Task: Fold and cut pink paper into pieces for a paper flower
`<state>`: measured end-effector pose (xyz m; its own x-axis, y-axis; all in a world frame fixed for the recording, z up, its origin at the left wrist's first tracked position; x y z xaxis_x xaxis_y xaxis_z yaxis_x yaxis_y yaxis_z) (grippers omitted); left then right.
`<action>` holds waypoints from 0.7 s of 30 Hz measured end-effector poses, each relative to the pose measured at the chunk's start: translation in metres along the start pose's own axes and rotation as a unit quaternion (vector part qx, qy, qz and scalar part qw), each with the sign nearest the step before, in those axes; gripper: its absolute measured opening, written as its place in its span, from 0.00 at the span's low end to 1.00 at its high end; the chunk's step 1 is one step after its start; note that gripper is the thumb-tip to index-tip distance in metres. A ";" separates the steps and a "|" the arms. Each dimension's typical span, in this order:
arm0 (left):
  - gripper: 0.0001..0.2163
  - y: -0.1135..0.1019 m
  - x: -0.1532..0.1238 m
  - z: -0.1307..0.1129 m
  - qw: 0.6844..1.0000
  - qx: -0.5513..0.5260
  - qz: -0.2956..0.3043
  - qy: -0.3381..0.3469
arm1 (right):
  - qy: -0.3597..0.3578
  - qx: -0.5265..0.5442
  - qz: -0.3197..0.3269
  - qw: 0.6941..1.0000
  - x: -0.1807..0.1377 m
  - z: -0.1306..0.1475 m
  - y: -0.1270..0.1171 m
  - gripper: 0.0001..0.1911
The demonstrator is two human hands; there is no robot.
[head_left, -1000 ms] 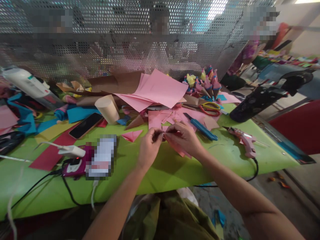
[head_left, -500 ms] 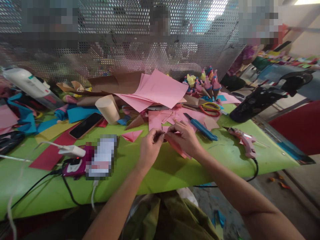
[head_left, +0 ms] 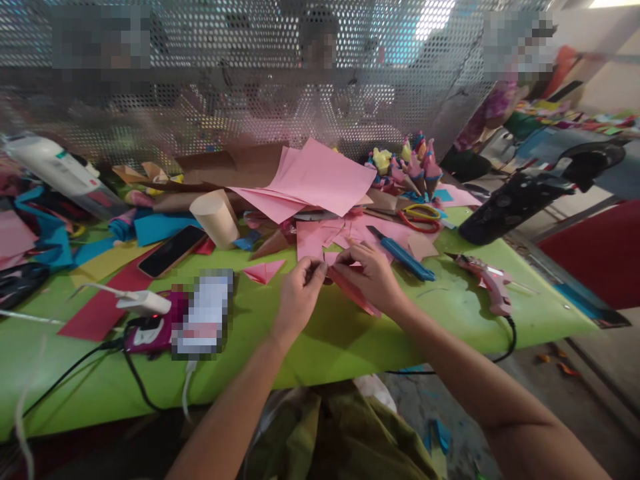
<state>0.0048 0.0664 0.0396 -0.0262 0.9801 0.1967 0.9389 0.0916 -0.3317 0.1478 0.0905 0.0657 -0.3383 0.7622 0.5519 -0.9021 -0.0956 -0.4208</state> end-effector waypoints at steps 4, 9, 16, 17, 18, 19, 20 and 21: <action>0.11 0.001 0.000 0.001 1.000 0.002 0.005 -0.002 | -0.003 -0.012 0.007 1.000 0.000 0.000 0.000 0.09; 0.09 0.002 0.000 0.004 1.000 0.003 0.007 -0.001 | -0.002 -0.027 0.016 1.000 0.000 0.000 0.000 0.09; 0.07 0.000 -0.001 0.000 0.998 0.057 -0.010 0.023 | -0.007 -0.039 0.021 0.999 0.001 0.004 0.000 0.09; 0.07 -0.001 -0.001 -0.001 0.997 0.068 -0.013 0.027 | -0.006 -0.040 0.021 0.999 0.001 0.004 -0.001 0.09; 0.07 -0.001 -0.001 -0.002 0.996 0.081 -0.015 0.031 | -0.006 -0.040 0.020 0.999 0.001 0.004 -0.001 0.09; 0.07 -0.001 -0.002 -0.003 0.995 0.092 -0.016 0.033 | -0.007 -0.039 0.019 0.999 0.001 0.004 -0.001 0.09; 0.07 -0.002 -0.002 -0.004 0.994 0.100 -0.016 0.035 | -0.008 -0.039 0.018 0.999 0.001 0.004 -0.001 0.09; 0.08 -0.002 -0.002 -0.005 0.994 0.105 -0.016 0.038 | -0.008 -0.039 0.019 0.999 0.001 0.004 -0.001 0.09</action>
<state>0.0052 0.0632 0.0443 -0.0211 0.9608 0.2766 0.8459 0.1646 -0.5074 0.1473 0.0892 0.0694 -0.3757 0.7491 0.5456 -0.8657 -0.0735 -0.4951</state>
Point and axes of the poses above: each hand's wrist, its own x-axis towards the middle knuckle, its own y-axis out of the palm, z = x × y, the point moved 7 cm from there along x, towards the middle knuckle, and after that the axes turned 11 degrees about x, right-handed, at the moved point
